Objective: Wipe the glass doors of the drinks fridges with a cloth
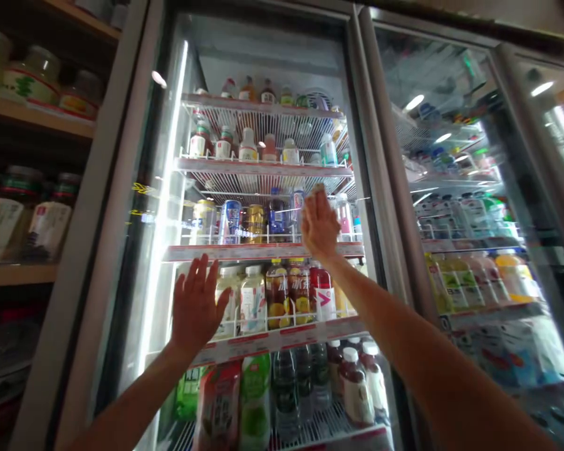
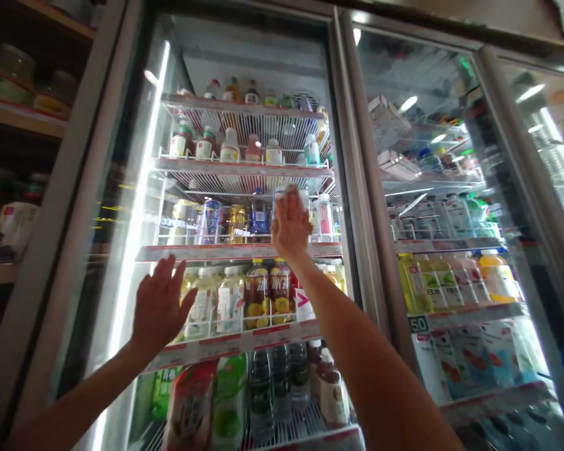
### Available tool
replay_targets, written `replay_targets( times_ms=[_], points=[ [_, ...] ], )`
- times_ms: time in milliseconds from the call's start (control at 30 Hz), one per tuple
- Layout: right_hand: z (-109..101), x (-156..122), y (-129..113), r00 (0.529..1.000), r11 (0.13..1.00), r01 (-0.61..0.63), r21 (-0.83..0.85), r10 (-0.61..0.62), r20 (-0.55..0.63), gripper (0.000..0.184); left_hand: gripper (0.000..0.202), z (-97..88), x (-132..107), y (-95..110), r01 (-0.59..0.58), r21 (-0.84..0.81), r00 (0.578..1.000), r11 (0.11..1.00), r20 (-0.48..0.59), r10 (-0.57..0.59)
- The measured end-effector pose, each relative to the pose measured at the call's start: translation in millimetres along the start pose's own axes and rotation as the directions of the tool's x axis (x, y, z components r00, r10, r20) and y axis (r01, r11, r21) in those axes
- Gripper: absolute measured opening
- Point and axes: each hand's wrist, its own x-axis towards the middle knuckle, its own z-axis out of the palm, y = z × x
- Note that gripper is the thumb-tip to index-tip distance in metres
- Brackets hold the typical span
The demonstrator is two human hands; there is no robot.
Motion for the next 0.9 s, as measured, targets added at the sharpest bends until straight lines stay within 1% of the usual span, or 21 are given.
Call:
replay_targets(
  times_ms=[33, 100, 133, 167, 200, 233, 267, 300, 333, 400, 467, 533, 567, 600, 633, 700, 767, 800, 833, 867, 900],
  points=[
    [3.3, -6.2, -12.6, 0.990, 0.991, 0.132, 0.015, -0.132, 0.046, 0.048, 0.066, 0.0, -0.1, -0.8, -0.007, -0.001, 1.000, 1.000, -0.002, 0.007],
    [6.2, -17.5, -27.3, 0.915, 0.923, 0.380, 0.056, -0.384, 0.127, 0.047, 0.066, -0.3, -0.2, -2.8, -0.023, 0.001, 1.000, 1.000, -0.005, 0.023],
    [5.2, -19.4, -26.8, 0.882, 0.894, 0.443, 0.066, -0.448, 0.147, 0.047, 0.066, -0.6, -0.3, -3.7, -0.032, 0.003, 0.999, 0.999, -0.005, 0.032],
    [3.0, -17.5, -21.4, 0.885, 0.897, 0.437, 0.058, -0.441, 0.148, 0.047, 0.066, -0.8, -0.5, -4.5, -0.041, 0.004, 0.999, 0.999, -0.003, 0.041],
    [0.2, -12.1, -12.6, 0.925, 0.934, 0.356, 0.032, -0.357, 0.128, 0.047, 0.065, -1.0, -0.8, -5.0, -0.047, 0.005, 0.999, 0.999, -0.002, 0.047],
    [-2.5, -4.0, -2.9, 0.972, 0.976, 0.218, 0.000, -0.218, 0.087, 0.047, 0.065, -1.1, -1.1, -5.1, -0.048, 0.004, 0.999, 0.999, -0.002, 0.048],
    [-4.5, 5.0, 5.2, 0.997, 0.997, 0.067, -0.024, -0.066, 0.038, 0.048, 0.064, -1.1, -1.3, -5.0, -0.044, 0.001, 0.999, 0.999, -0.001, 0.044],
    [-5.2, 13.3, 9.4, 0.999, 0.998, -0.054, -0.035, 0.054, -0.003, 0.049, 0.064, -1.1, -1.6, -4.8, -0.038, -0.004, 0.999, 0.999, 0.003, 0.038],
    [-4.6, 19.2, 8.4, 0.993, 0.993, -0.113, -0.036, 0.113, -0.023, 0.050, 0.063, -1.1, -1.7, -4.6, -0.033, -0.009, 0.999, 0.999, 0.009, 0.033],
    [-0.5, 20.0, -8.8, 0.998, 0.998, -0.055, -0.018, 0.055, 0.001, 0.049, 0.062, -1.4, -1.7, -4.4, -0.023, -0.016, 0.999, 1.000, 0.022, 0.024],
    [4.2, 8.6, -34.9, 0.983, 0.987, 0.162, 0.018, -0.163, 0.088, 0.048, 0.060, -2.2, -1.4, -4.7, -0.024, -0.017, 0.999, 1.000, 0.026, 0.024],
    [5.4, -3.0, -51.6, 0.906, 0.925, 0.376, 0.058, -0.381, 0.183, 0.048, 0.059, -3.1, -1.0, -4.9, -0.028, -0.014, 0.999, 1.000, 0.026, 0.029],
    [4.3, -4.7, -53.0, 0.874, 0.899, 0.433, 0.068, -0.437, 0.215, 0.048, 0.058, -3.4, -0.9, -4.8, -0.030, -0.011, 0.999, 0.999, 0.024, 0.030],
    [2.4, -2.5, -49.9, 0.862, 0.891, 0.450, 0.065, -0.452, 0.232, 0.048, 0.058, -3.5, -0.9, -4.4, -0.031, -0.010, 0.999, 0.999, 0.024, 0.031],
    [0.3, 3.3, -44.0, 0.883, 0.911, 0.410, 0.045, -0.408, 0.232, 0.049, 0.057, -3.5, -0.9, -3.8, -0.030, -0.010, 0.999, 0.999, 0.025, 0.031],
    [-2.0, 21.1, -32.3, 0.967, 0.983, 0.185, -0.013, -0.180, 0.182, 0.051, 0.056, -2.9, -1.1, -2.5, -0.017, -0.015, 0.999, 1.000, 0.029, 0.018],
    [0.5, 34.6, -34.4, 0.991, 1.000, 0.005, -0.024, -0.001, 0.135, 0.052, 0.055, -2.3, -1.2, -2.2, 0.000, -0.020, 0.999, 1.000, 0.038, 0.001],
    [3.4, 35.8, -42.7, 0.990, 1.000, -0.008, -0.011, 0.009, 0.138, 0.052, 0.055, -2.2, -1.2, -2.8, 0.004, -0.019, 0.999, 1.000, 0.044, -0.003],
    [6.9, 32.8, -54.8, 0.986, 0.999, 0.043, 0.012, -0.044, 0.160, 0.052, 0.054, -2.5, -1.1, -3.9, 0.003, -0.015, 0.999, 1.000, 0.048, -0.003],
    [10.4, 26.2, -68.7, 0.968, 0.987, 0.153, 0.045, -0.159, 0.192, 0.052, 0.054, -3.1, -1.2, -5.4, -0.002, -0.012, 0.999, 1.000, 0.053, 0.003],
    [13.5, 17.5, -82.1, 0.928, 0.955, 0.285, 0.083, -0.297, 0.223, 0.052, 0.053, -3.9, -1.3, -7.2, -0.013, -0.011, 0.998, 1.000, 0.061, 0.014]
  ],
)
